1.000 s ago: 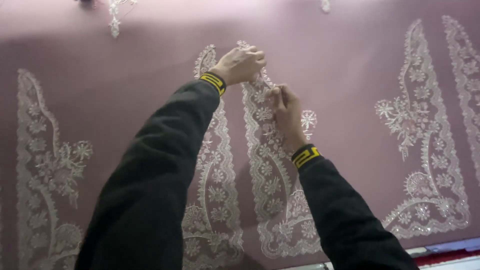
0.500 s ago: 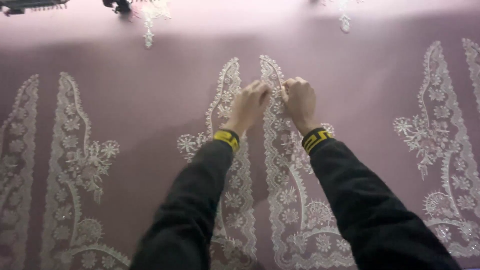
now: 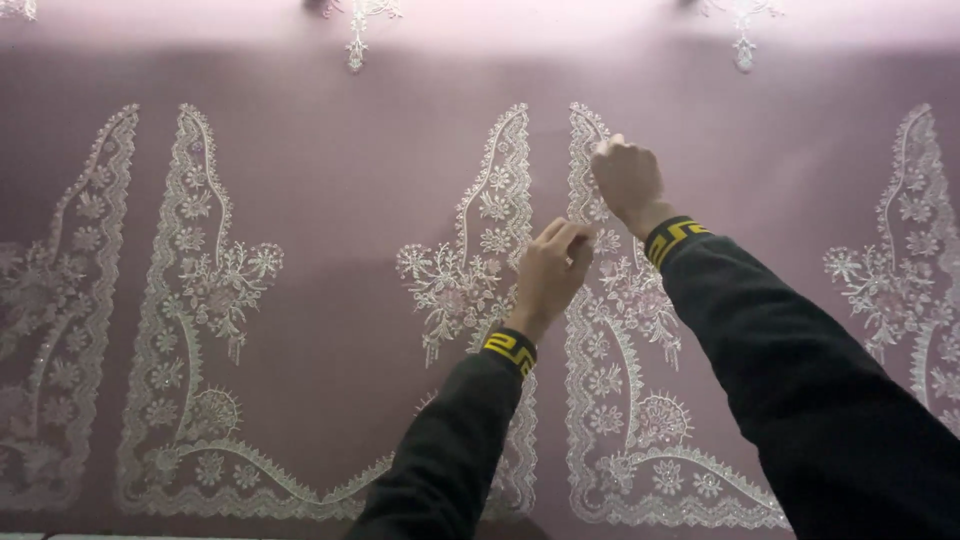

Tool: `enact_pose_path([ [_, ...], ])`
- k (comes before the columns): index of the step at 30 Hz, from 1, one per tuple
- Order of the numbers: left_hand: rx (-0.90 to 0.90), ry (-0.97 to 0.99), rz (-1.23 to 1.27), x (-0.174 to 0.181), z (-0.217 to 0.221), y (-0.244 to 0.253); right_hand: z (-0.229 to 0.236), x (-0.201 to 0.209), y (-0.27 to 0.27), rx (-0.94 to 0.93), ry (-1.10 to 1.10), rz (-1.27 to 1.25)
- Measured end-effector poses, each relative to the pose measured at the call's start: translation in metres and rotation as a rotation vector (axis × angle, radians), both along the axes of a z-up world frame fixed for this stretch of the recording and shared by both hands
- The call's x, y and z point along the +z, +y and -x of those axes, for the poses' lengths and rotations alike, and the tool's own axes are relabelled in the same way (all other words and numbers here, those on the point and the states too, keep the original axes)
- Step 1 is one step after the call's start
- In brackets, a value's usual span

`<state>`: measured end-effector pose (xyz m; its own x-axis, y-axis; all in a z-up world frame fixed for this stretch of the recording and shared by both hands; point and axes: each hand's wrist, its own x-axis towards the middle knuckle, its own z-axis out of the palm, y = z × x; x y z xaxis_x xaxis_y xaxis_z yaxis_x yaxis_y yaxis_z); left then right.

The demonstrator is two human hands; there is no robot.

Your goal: Manually inspecting and cleaning up embroidered patterns on a large piece of fabric on an industrial machine.

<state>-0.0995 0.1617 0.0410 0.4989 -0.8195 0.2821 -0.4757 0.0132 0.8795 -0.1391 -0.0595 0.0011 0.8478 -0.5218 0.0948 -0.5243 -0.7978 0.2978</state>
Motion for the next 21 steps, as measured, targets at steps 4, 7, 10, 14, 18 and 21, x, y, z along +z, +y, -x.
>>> enact_pose_path([
  [4, 0.0, 0.018, 0.007, 0.019, 0.003, 0.014, 0.009, 0.029, 0.003, -0.093, -0.319, -0.497],
  [7, -0.052, 0.199, -0.02, 0.061, -0.003, 0.035, 0.007, 0.015, -0.002, -0.205, -0.535, -0.641],
  [10, -0.082, 0.182, -0.012, 0.059, 0.001, 0.044, 0.016, 0.002, 0.002, -0.269, -0.721, -0.804],
  [14, -0.08, 0.201, -0.057, 0.006, 0.003, 0.033, 0.0, 0.041, 0.035, -0.375, -0.84, -0.906],
  [18, -0.086, 0.192, -0.088, 0.007, 0.0, 0.042, 0.009, 0.027, 0.038, -0.534, -0.797, -0.655],
  [21, -0.074, 0.139, -0.135, 0.013, 0.001, 0.052, 0.019, 0.056, 0.058, -0.524, -0.729, -0.597],
])
